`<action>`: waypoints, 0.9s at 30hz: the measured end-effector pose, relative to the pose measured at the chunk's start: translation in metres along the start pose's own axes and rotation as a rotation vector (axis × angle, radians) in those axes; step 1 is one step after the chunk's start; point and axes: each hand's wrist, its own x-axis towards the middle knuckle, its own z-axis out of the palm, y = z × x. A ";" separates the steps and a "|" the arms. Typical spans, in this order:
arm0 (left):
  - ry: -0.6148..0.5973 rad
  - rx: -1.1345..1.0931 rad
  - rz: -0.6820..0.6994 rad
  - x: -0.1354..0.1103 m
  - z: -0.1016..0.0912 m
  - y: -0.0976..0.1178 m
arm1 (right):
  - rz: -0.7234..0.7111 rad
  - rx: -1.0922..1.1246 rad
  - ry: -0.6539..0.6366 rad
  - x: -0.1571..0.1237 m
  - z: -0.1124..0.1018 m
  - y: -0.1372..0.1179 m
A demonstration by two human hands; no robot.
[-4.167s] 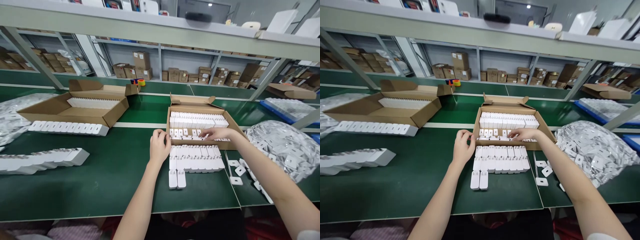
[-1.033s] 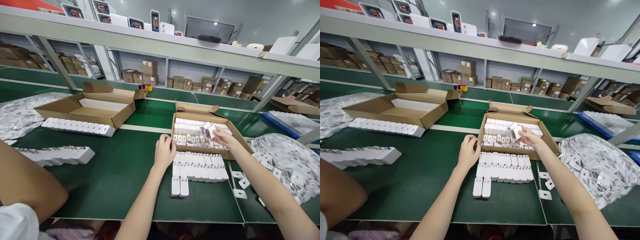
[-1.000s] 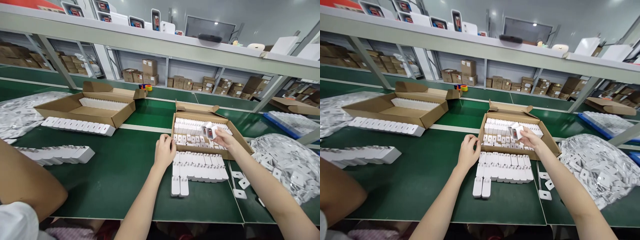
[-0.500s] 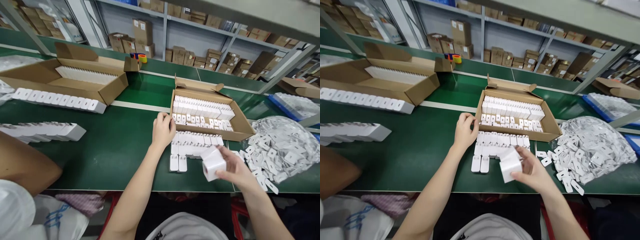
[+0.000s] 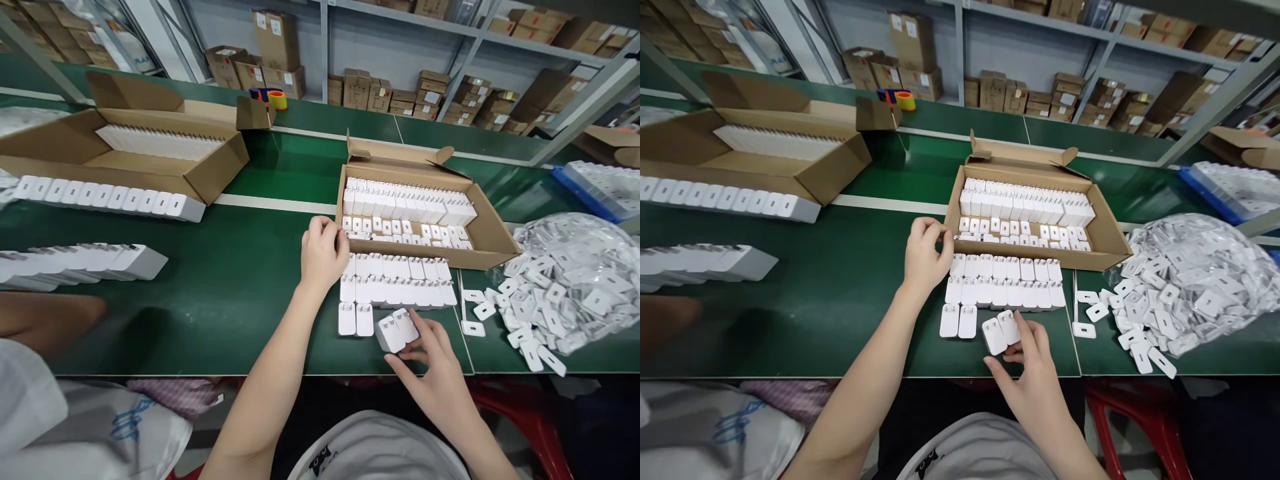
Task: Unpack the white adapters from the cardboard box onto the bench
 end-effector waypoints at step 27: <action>-0.002 -0.012 0.011 0.000 0.000 -0.001 | -0.307 -0.185 0.212 0.015 0.008 -0.017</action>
